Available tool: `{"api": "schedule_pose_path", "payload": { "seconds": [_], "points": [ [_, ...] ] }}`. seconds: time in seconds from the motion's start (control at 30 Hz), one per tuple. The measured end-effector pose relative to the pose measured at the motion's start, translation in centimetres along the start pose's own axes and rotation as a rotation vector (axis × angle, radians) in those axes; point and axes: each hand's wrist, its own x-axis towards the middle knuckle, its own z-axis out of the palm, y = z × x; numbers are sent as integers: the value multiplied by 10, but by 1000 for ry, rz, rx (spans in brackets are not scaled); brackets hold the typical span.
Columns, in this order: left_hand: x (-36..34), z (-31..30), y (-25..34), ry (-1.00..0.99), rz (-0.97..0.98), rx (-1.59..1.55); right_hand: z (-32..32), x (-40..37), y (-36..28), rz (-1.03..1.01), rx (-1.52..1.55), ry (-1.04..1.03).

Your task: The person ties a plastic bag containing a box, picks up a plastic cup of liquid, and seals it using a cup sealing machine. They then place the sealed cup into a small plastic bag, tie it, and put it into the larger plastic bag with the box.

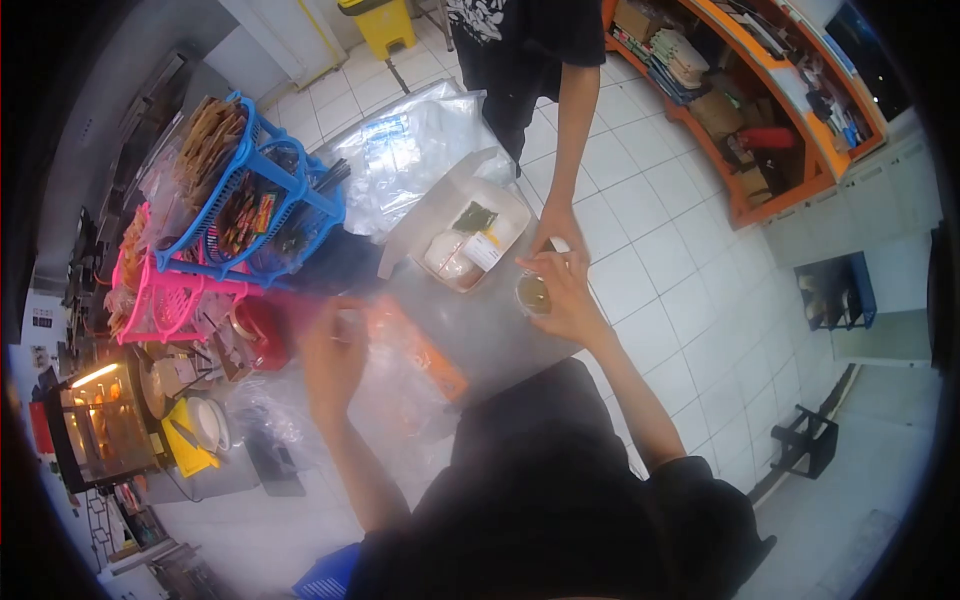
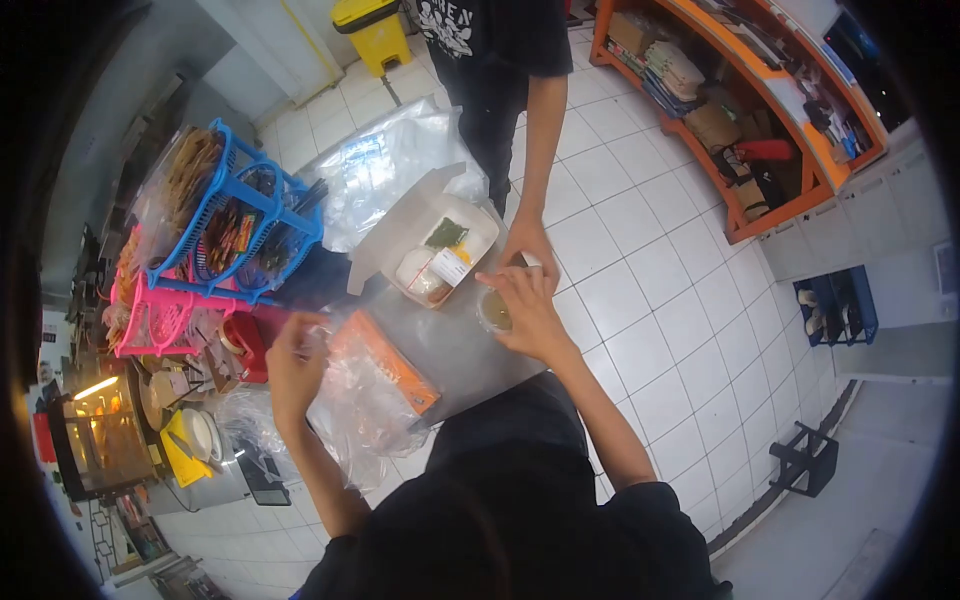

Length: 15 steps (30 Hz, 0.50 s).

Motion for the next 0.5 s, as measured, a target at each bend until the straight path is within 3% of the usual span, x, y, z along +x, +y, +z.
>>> {"api": "schedule_pose_path", "payload": {
  "seconds": [0.03, 0.07, 0.13, 0.17, 0.2, 0.27, 0.3, 0.33, 0.4, 0.5],
  "points": [
    [0, -5, -5, 160, -45, 36, 2, -1, 3, -20, 51, 26],
    [3, -3, -17, 151, -27, 41, 3, -1, 5, -40, 100, 58],
    [8, 9, -51, 563, 18, 62, -14, -1, -7, -7, 153, 76],
    [5, 4, -60, 333, -120, 129, -26, -4, -14, 14, 207, 72],
    [0, 8, -78, 325, -102, 129, -36, -5, -17, 23, 204, 89],
    [-13, 22, -110, -69, 19, 387, -55, -6, -22, -61, 310, 157],
    [-15, 17, -99, -260, -114, 354, -67, -7, -23, -56, 307, 174],
    [-15, 19, -83, -259, -96, 358, -81, -6, -21, -143, 361, 209],
    [-29, 29, -12, 141, 159, 476, -112, -5, -19, -234, 410, 252],
    [-30, 77, 124, -91, 407, -46, -167, -6, -12, -384, 415, 284]
  ]
}}
